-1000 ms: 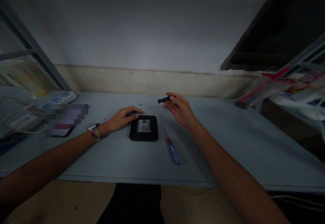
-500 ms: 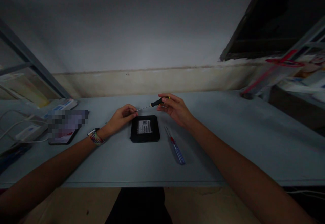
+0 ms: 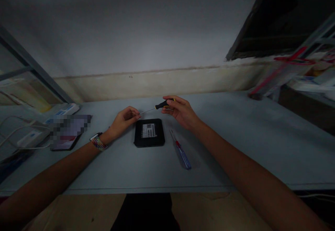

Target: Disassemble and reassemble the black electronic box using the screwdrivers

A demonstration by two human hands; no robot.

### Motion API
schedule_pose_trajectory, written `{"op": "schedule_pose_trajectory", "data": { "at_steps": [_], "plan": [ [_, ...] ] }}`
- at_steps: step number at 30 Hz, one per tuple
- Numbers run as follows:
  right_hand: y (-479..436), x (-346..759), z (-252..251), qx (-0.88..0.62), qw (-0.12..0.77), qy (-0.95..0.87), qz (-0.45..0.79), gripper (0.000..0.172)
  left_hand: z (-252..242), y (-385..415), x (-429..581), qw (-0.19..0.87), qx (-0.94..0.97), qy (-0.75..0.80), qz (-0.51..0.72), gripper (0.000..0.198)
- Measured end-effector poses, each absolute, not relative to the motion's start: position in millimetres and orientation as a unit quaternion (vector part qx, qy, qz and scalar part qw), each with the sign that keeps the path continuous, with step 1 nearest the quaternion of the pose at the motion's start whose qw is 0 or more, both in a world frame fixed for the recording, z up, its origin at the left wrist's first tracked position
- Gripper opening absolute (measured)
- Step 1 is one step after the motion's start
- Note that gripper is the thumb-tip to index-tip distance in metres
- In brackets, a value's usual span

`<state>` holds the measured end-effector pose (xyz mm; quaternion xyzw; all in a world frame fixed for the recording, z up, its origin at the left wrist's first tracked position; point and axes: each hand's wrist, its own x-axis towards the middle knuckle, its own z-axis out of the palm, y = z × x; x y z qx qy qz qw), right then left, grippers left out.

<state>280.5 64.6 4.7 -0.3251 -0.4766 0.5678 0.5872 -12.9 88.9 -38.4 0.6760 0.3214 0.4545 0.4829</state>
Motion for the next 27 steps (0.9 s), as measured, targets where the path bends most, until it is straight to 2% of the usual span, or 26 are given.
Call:
{"op": "schedule_pose_trajectory", "data": {
  "at_steps": [11, 27],
  "plan": [
    [67.2, 281.4, 1.3, -0.323, 0.585, -0.475, 0.572, 0.033, -38.1, 88.7, -14.1, 0.456, 0.682, 0.324, 0.47, 0.021],
    [65.8, 281.1, 4.1, -0.318, 0.588, -0.47, 0.576, 0.034, -36.0, 87.7, -14.4, 0.451, 0.687, 0.333, 0.462, 0.024]
  ]
}}
